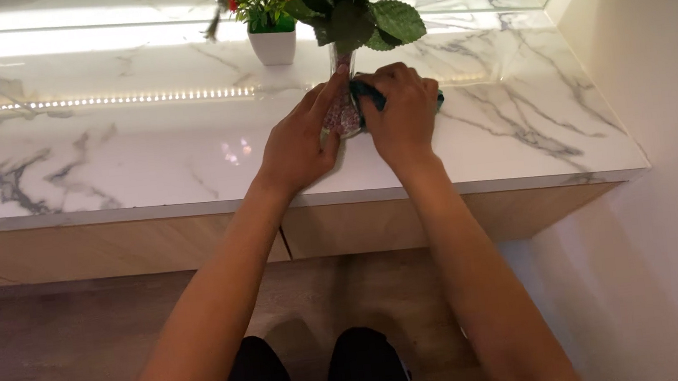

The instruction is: Cleaning and wiping decorative plants and vases.

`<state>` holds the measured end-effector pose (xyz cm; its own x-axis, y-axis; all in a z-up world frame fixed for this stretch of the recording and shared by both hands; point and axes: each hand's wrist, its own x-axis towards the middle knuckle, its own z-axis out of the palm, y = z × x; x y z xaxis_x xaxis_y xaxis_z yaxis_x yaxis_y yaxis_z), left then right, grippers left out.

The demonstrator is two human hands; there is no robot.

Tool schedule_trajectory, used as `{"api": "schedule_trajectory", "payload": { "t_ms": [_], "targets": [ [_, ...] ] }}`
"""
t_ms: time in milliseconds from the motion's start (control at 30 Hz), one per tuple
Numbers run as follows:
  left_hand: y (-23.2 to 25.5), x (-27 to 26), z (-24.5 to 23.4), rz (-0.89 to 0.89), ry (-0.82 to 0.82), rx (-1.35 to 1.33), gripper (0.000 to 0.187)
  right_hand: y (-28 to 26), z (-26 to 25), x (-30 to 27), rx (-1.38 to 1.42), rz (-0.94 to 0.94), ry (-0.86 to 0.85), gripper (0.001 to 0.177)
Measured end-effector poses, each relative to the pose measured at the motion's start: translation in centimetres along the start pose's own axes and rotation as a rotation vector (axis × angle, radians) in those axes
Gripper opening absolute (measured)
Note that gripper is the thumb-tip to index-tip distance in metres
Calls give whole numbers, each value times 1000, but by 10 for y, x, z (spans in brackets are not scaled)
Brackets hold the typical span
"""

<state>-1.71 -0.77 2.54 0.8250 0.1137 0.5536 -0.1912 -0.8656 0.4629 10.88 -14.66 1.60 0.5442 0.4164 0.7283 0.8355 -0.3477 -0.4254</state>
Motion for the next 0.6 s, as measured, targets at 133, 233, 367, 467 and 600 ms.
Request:
{"api": "schedule_trajectory", "payload": {
  "t_ms": [133, 233, 367, 467, 600],
  "targets": [
    [2, 3, -2, -23, -23, 23, 91, 7, 0, -10, -43, -29, -38, 23],
    [0, 1, -1, -30, -20, -12, 90, 8, 0, -17, -30, -26, -85, 26],
    [-5, 0, 3, -22, -5, -1, 90, 11, 3, -22, -27, -28, -85, 26],
    [-8, 1, 5, -28, 12, 17, 88, 13, 4, -28, -43, -52, -79, 26],
    [-12, -1, 7, -13, 46, 37, 89, 15, 6, -36, -114, -117, -89, 25]
  ]
}}
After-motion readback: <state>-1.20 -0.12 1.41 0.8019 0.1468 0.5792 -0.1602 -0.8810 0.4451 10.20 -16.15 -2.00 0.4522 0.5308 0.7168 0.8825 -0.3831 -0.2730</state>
